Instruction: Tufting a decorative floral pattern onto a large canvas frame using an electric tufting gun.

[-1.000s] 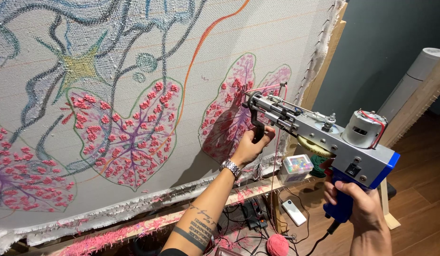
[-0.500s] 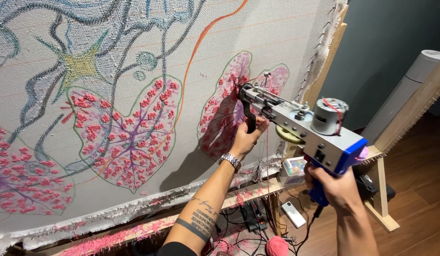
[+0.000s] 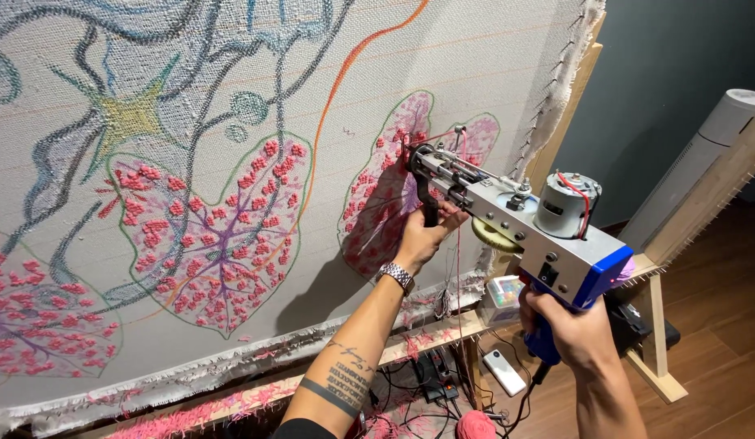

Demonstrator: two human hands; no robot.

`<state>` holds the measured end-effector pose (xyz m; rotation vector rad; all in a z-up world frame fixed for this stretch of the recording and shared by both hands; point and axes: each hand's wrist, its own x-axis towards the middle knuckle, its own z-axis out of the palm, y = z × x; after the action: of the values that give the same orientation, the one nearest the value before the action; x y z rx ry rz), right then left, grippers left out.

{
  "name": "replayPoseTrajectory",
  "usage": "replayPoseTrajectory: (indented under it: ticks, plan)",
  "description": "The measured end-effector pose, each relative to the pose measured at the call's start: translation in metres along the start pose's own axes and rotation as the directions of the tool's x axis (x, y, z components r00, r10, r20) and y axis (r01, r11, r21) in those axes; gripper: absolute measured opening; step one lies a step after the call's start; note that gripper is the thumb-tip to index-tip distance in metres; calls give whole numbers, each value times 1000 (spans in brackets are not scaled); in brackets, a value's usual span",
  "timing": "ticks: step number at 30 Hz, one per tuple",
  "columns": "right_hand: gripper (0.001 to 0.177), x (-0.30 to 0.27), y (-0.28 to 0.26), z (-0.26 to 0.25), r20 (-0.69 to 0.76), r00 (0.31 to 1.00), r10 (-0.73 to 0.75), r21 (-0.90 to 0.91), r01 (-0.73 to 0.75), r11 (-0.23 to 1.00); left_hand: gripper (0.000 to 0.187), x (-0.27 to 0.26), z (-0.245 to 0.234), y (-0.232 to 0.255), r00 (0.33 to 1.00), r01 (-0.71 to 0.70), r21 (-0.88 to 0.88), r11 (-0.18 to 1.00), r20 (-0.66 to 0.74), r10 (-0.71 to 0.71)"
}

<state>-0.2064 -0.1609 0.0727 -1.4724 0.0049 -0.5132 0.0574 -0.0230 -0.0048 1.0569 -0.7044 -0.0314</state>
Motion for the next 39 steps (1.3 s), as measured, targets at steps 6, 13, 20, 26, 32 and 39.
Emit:
replayPoseTrajectory:
  ticks: [6,13,20,26,32,39]
  plan:
    - [26,-6,-11,7,-28,994,105,23,-105,994,24,-14,0,14,1000,11,58,998,-22,-10]
    - [26,-6,-11,11,-51,993,106,86,-101,991,14,-15,7,40,994,112,-263,958,30,-107]
    - [31,-6,-8,5,-13,995,99,153,-96,984,25,-23,13,52,994,57,183,982,-104,-38]
    - [31,-3,-9,9,-20,998,67,190,-62,980,17,-17,7,49,995,74,7,997,-75,-73]
    - [31,1,-11,9,-4,998,66,223,-63,973,17,-16,13,68,993,107,110,988,-55,-101]
    - [27,4,-18,13,2,998,57,203,-56,978,15,-2,-4,34,983,180,18,983,-28,-180]
